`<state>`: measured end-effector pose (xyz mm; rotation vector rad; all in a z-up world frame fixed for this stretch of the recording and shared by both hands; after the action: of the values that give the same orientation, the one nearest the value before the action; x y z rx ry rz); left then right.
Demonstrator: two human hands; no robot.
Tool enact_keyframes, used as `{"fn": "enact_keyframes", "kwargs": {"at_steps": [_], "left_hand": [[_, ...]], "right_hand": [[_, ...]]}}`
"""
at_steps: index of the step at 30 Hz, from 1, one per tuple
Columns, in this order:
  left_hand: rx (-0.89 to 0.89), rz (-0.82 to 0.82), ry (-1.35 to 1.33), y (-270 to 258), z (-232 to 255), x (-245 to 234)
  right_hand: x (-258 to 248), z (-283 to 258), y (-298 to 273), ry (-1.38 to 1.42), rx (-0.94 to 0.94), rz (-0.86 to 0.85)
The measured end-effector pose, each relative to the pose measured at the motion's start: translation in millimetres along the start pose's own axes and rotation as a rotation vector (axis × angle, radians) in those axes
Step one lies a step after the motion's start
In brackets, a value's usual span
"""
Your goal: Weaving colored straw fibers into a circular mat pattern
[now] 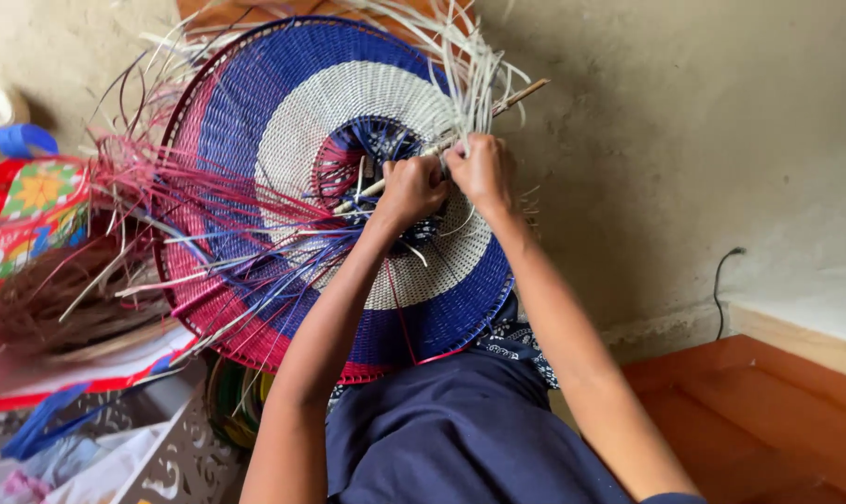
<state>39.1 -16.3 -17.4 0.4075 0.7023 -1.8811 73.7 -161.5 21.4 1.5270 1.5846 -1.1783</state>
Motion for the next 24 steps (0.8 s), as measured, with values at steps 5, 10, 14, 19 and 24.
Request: {"fn": "enact_keyframes", "kwargs": {"at_steps": [5, 10, 14, 19, 24], "left_hand": [[0.03, -0.028, 0.013, -18.7, 9.3, -1.3], [0.038, -0.015, 0.01, -22.4, 0.5, 11.9], [0.034, -0.008, 0.086, -9.8, -35.0, 43.8], [0.016, 0.003, 0.0, -25.1, 0.1, 16.7], [0.045, 0.018, 0.031, -29.5, 14.6, 10.0]], "right_hand": [[1.8, 12.5, -23.9, 0.383, -0.129, 0.089], [-43.4, -23.1, -76.5, 0.665, -0.467, -0.123], [-82.0, -60.0, -117.6, 0.75, -0.522, -0.402], [-53.9, -36.1, -91.2, 0.871, -0.423, -0.334], [29.2, 32.9, -73.6, -0.024, -0.214, -0.274]]}}
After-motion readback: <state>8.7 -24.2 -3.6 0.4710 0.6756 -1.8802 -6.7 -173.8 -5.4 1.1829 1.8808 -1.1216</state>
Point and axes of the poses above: each hand's wrist, its own y-axis towards the middle knuckle, its own x-axis out of the palm, z = x × y, the point moved 5 cm from there along y, towards the middle knuckle
